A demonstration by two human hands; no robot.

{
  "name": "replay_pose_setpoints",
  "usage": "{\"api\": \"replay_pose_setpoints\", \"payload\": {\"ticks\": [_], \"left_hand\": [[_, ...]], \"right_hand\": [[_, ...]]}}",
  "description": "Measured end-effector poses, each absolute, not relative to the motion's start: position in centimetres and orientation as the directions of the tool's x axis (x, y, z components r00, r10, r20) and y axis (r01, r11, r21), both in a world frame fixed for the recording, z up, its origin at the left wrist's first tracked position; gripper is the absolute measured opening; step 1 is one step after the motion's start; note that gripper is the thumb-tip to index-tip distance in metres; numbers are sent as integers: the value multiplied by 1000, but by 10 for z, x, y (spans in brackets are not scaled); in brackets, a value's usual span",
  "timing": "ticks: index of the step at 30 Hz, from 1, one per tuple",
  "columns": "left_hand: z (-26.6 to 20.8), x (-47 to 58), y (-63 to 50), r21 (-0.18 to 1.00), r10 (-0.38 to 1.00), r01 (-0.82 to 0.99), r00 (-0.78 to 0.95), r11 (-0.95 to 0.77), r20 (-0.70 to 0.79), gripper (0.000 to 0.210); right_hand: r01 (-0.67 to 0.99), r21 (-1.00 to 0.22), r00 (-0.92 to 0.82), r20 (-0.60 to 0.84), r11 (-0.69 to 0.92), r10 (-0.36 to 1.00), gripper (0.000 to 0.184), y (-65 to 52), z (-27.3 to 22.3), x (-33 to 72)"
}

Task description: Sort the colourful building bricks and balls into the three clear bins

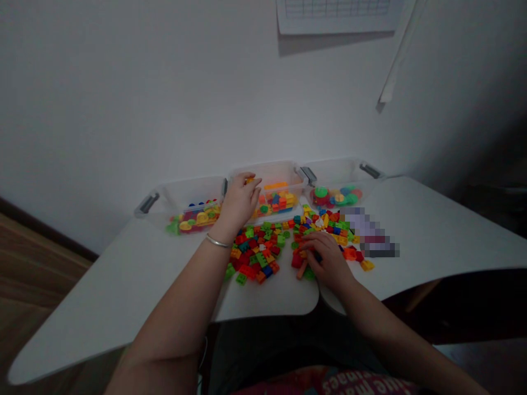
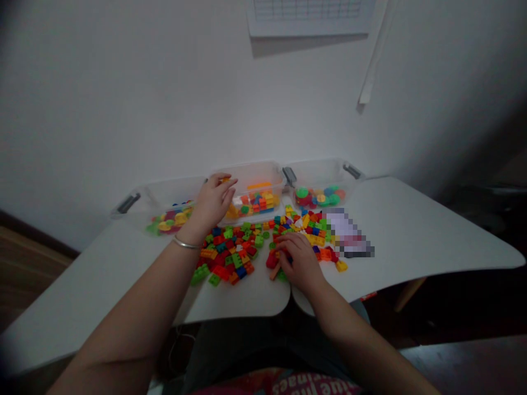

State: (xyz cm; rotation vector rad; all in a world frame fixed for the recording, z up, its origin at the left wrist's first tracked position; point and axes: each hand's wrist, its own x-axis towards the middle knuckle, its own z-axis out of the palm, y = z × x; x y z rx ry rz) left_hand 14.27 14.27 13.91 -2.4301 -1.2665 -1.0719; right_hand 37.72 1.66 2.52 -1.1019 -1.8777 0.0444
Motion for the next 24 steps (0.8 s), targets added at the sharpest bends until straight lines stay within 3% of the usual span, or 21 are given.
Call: {"api": "replay_pose_setpoints", "payload": {"ticks": [5,10,20,24], "left_hand": [[139,156,139,9,756,853,457,-521,468,41],[144,160,137,-32,823,888,439,-459,361,41],[138,156,135,-50,787,864,479,-501,389,48],[135,150,134,6,745,821,515,-571,425,53]], "right_hand": [[666,-447,-172,687,597,706,18,15,26,375],[661,-454,-174,682,598,711,18,15,27,373],[661,-446,-188,681,604,708,17,16,26,374],[664,-449,-191,671,598,716,18,17,26,375]]}}
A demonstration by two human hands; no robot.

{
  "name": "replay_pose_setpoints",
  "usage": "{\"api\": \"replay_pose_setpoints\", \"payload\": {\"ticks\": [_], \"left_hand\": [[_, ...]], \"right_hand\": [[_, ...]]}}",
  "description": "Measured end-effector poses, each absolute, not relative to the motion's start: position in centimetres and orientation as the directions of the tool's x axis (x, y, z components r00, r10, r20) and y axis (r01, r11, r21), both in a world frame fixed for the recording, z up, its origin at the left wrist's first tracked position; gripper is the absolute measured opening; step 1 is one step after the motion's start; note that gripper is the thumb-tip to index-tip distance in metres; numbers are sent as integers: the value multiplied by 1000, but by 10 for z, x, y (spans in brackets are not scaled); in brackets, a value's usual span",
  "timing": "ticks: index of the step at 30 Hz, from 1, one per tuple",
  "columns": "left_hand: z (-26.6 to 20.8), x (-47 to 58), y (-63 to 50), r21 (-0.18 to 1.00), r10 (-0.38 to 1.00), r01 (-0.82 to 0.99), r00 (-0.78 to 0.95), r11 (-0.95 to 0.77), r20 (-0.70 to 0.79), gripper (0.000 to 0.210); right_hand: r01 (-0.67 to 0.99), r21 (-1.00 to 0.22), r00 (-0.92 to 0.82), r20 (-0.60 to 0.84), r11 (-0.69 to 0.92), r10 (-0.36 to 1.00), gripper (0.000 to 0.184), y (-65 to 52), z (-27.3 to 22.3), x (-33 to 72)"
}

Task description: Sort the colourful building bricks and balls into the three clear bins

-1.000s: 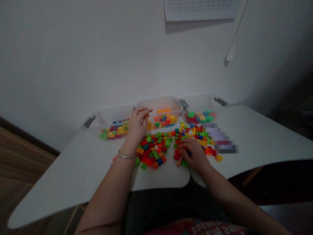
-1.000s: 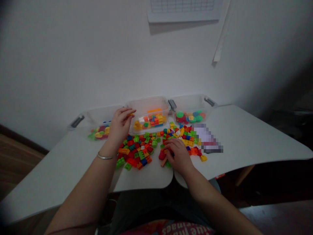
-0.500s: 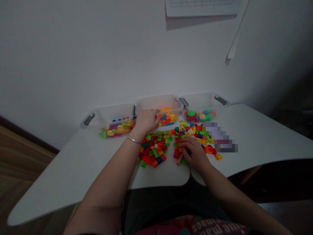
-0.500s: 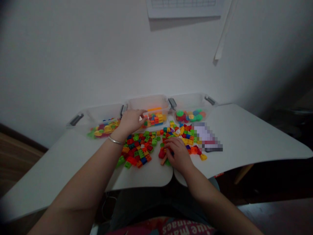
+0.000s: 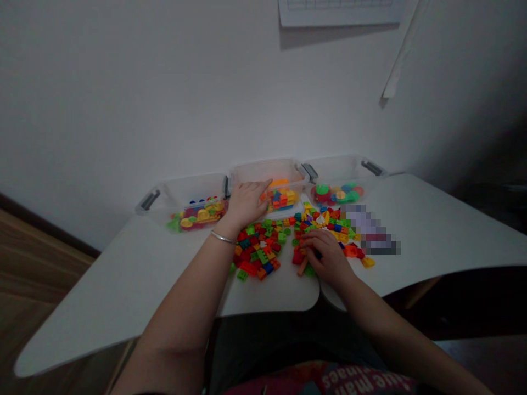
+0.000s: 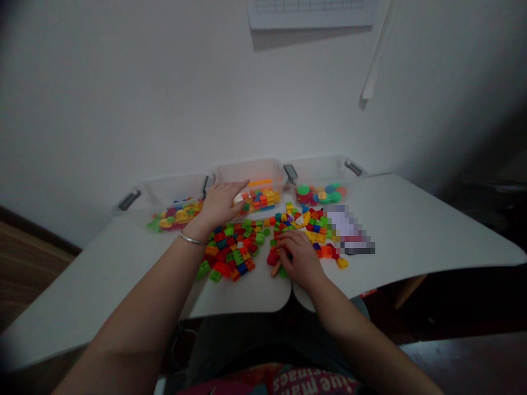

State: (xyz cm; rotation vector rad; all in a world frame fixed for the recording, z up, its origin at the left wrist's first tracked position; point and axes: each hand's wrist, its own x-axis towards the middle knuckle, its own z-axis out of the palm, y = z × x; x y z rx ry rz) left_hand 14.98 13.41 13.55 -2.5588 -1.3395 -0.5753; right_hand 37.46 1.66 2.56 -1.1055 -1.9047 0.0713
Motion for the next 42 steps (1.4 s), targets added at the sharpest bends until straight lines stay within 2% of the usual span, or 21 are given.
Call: {"api": "replay_pose_setpoints", "payload": {"ticks": [5,9,12,16,19,22,27,34,37,42], "left_hand": [[136,137,129,110,649,713,550,-693,525,44],[135,128,107,143,650,734,473,-664,595,31],[128,124,82,163,775,823,417,-543,475,25],[112,123,56,65,873,889,427,-453,237,26],[104,123,48,-6,896,906,419,-422,146,30],[98,119,48,-31,914,921,389,-388,111,34],[89,114,52,27,908,912,403,-409,118,41],[85,116,53,57,899,905,408,-421,160,26],[86,113,57,172,885,877,409,-448,221,21],[95,106,73,512,877,721,305,-467,370,20]], "right_hand": [[660,-458,-178,674,595,717,18,16,26,374],[665,-459,-182,666,590,724,17,16,25,374],[661,-459,-182,670,594,720,17,16,24,375],[663,-449,-181,679,598,711,17,16,25,375],[668,-436,-194,679,602,708,15,14,26,373],[670,-429,-192,689,606,699,15,13,26,373],[667,-429,-188,694,609,695,15,13,27,372],[670,-430,-183,695,605,696,15,12,28,371],[669,-430,-179,699,607,692,15,12,28,372],[667,-433,-188,690,606,699,16,11,29,374]]}}
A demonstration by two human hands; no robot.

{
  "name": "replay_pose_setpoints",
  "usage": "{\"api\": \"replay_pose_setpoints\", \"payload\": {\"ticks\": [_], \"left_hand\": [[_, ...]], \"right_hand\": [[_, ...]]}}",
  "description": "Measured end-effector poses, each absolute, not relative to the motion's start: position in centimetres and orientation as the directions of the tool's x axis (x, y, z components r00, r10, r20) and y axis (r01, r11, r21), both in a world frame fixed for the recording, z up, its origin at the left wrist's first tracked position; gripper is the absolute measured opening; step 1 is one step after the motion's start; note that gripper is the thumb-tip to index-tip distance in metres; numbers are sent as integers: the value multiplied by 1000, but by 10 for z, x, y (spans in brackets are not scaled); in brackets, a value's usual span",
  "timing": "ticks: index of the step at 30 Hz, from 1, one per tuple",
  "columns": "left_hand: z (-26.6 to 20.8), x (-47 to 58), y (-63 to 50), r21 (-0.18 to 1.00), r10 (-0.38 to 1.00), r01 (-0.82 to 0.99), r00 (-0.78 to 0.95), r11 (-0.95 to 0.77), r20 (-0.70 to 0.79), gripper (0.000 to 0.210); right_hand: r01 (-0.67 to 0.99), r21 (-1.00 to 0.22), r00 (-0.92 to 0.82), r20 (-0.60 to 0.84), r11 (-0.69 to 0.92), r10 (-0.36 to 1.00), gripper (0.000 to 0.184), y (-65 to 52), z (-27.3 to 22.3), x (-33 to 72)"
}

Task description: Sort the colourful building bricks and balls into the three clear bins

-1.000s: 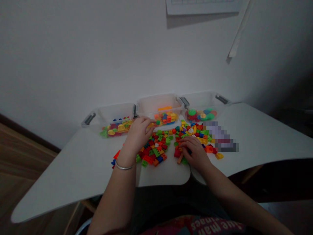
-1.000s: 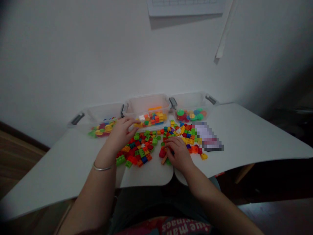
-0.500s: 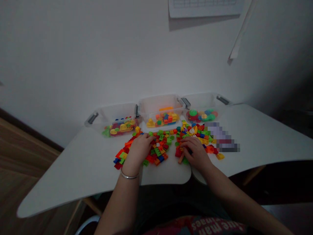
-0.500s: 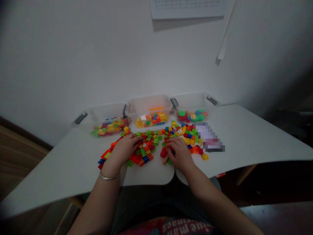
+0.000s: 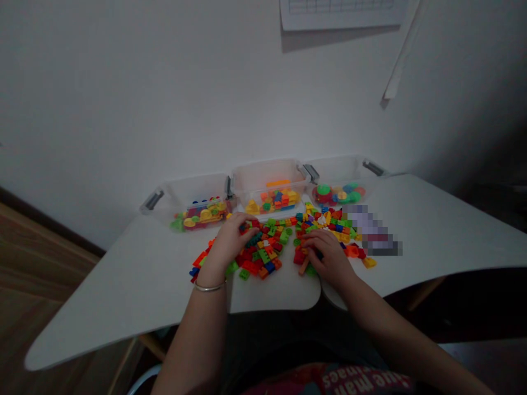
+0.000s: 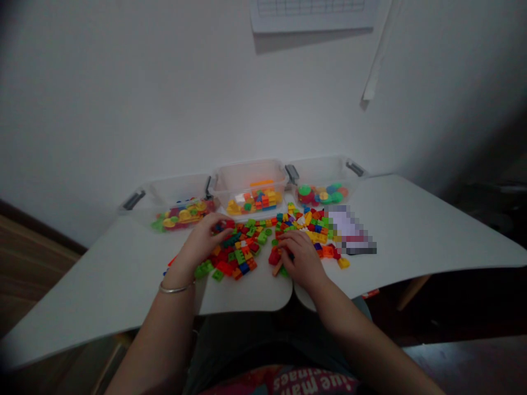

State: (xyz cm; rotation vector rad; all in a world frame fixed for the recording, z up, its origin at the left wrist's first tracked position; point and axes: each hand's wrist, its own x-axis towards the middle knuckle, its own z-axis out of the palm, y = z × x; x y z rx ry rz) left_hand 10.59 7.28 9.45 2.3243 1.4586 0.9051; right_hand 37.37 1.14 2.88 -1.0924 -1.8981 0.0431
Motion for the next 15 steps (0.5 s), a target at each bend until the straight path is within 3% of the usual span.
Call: {"api": "replay_pose_setpoints", "payload": {"ticks": [3,6,9,15], "left_hand": [[101,106,83,652,882,614,173,-445,439,27],[105,107,93,705,839,540,5,-460,544,37],[109,110,102,675,776,543,-67,-499,627,36],[118,124,128,518,670,638,-3,-571,742,27]], "right_hand": [[662,-438,-185,692,609,698,16,12,29,375],[657,-441,-183,693,612,697,16,13,28,376],[655,-440,-193,689,615,699,16,13,28,377],[653,-442,-185,695,615,695,16,14,26,375]]}}
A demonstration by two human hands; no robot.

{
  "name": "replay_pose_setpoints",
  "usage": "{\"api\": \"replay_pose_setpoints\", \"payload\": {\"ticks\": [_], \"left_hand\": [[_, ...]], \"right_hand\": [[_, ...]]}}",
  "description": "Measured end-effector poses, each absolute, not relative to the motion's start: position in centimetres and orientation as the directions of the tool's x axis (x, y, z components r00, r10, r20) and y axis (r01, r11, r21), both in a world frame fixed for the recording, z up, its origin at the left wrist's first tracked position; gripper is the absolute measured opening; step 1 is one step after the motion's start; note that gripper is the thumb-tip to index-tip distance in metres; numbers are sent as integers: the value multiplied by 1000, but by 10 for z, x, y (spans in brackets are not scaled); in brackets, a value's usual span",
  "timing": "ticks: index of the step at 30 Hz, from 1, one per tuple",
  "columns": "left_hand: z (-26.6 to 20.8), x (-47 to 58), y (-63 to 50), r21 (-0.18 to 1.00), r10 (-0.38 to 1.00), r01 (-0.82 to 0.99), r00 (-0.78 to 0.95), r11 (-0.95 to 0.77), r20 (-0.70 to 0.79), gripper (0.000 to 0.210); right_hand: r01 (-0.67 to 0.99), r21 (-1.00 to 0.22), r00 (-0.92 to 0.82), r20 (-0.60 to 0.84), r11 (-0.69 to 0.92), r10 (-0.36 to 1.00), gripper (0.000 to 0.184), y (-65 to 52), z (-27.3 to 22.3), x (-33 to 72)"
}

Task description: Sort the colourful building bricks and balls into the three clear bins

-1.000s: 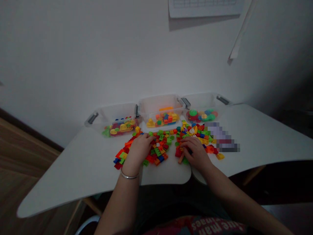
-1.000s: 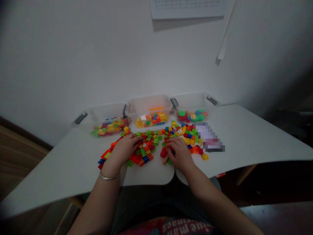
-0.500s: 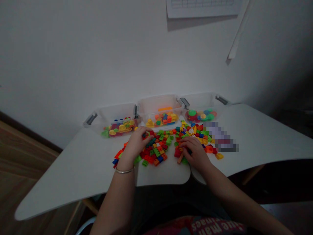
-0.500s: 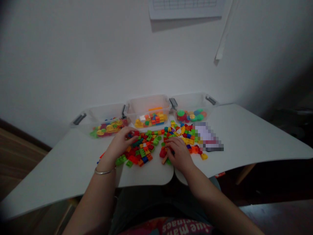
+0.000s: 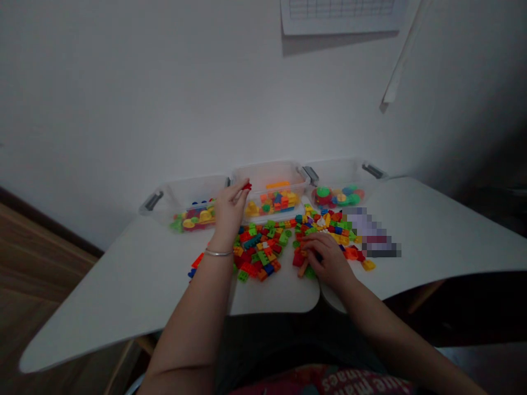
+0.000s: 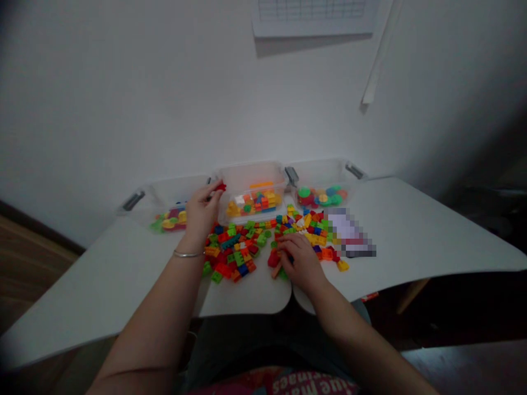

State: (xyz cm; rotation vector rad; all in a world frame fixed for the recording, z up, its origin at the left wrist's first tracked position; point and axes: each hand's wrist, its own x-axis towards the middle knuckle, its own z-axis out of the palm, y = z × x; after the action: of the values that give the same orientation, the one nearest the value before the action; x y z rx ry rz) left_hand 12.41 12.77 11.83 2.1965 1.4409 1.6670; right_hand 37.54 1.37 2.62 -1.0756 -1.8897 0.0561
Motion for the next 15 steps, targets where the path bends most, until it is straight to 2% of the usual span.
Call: {"api": "replay_pose_setpoints", "payload": {"ticks": [4,11,15], "left_hand": [[121,135,140,367,680,732,175,-574,712,28],[125,149,140,261,755,879,154,-400,638,37],[126,149,135,171,770,914,196,-367,607,39]], "right_hand": [[660,-426,-193,700,619,687,15,13,26,375],[666,-418,-213,687,618,694,15,14,27,375],[657,-424,-218,685,624,695,16,13,26,374]]}}
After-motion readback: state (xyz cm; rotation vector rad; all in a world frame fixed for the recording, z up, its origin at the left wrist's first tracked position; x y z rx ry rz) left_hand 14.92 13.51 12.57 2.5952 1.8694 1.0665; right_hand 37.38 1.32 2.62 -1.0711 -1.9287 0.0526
